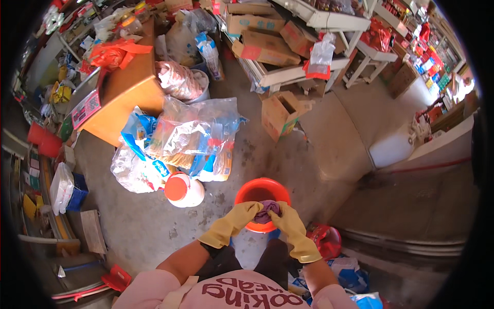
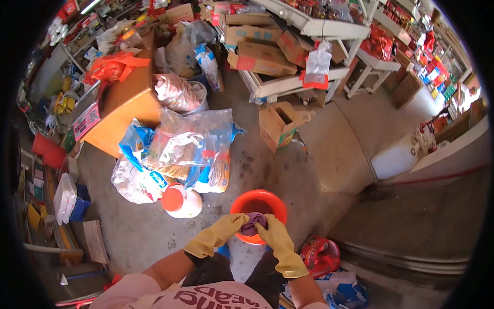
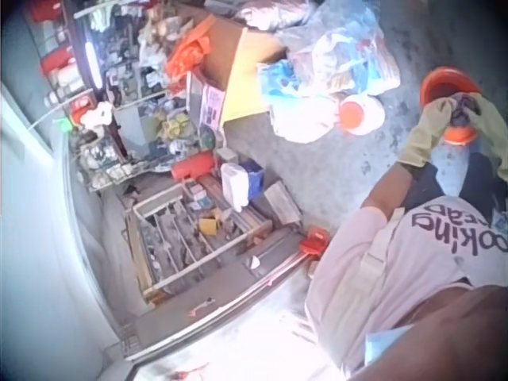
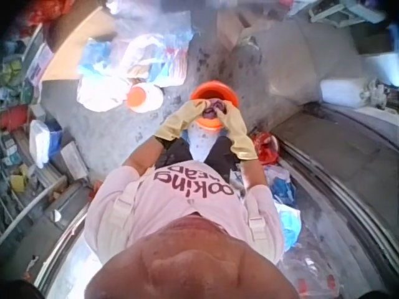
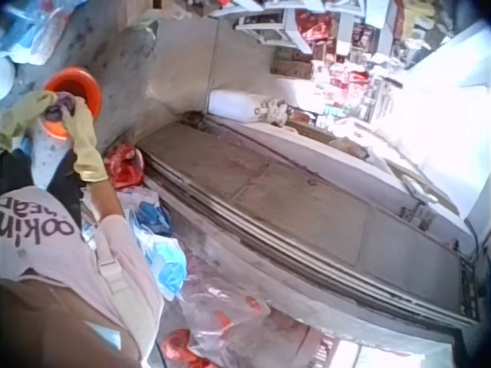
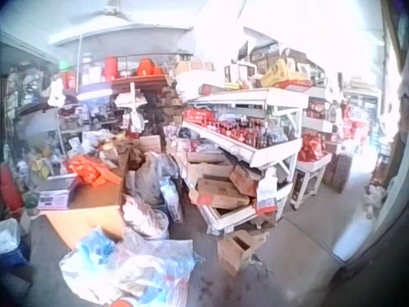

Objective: The person is cleaning dust and grime from shelves and products in a shop using a wet cloth.

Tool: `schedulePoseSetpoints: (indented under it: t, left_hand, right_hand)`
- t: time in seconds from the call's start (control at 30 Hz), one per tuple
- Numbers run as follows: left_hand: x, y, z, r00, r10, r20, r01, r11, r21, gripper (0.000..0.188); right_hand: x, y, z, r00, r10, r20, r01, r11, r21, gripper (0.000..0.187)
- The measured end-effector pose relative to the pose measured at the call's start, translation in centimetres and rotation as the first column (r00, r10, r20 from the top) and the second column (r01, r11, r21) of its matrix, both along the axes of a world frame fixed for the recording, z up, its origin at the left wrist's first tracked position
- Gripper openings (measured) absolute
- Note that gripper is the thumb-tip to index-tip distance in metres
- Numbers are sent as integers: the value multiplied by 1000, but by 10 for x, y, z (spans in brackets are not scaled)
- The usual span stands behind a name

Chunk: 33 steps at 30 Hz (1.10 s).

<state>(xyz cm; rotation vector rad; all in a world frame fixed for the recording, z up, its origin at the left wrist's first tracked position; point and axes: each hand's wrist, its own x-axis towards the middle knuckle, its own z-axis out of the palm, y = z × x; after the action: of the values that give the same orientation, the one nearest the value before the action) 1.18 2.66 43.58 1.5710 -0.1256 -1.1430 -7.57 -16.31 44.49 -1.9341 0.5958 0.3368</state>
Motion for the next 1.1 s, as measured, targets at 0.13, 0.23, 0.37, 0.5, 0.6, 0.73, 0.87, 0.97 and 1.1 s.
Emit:
schedulePoseSetpoints:
  t: [0.13, 0.23, 0.37, 0.5, 0.6, 0.73, 0.87, 0.97, 1.1]
  left_hand:
    - [1, -34, 22, 967, 82, -243, -151, 947, -284, 48]
    - [-4, -77, 60, 978, 172, -119, -199, 941, -274, 52]
    - [-1, -142, 93, 981, 141, 136, -123, 983, -135, 37]
    - [-9, -202, 99, 973, 89, 213, -80, 995, -55, 28]
    - [-6, -242, 96, 948, 112, 299, -50, 977, -208, 27]
    - [25, -259, 112, 955, 261, 141, -220, 942, -255, 27]
    - [35, -296, 146, 974, 206, 94, -161, 924, -348, 26]
    - [38, -330, 159, 980, 151, 128, -85, 906, -414, 26]
    - [66, -356, 162, 971, 202, 127, -149, 928, -341, 31]
  right_hand:
    - [-4, -35, 28, 947, -293, 131, 228, 902, 368, 36]
    - [-5, -77, 68, 931, -358, 75, 297, 859, 417, 35]
    - [-16, -131, 113, 987, -57, 148, 65, 997, -46, 33]
    - [-21, -207, 71, 927, 176, 330, -31, 915, -401, 26]
    - [-29, -271, 63, 986, 66, 151, 7, 898, -440, 18]
    - [-26, -302, 122, 958, -256, 133, 253, 967, 36, 18]
    - [-2, -302, 142, 904, -103, 416, 59, 991, 117, 34]
    - [20, -309, 146, 906, 16, 422, -99, 979, 177, 27]
    - [46, -334, 144, 883, 9, 469, 103, 972, -212, 11]
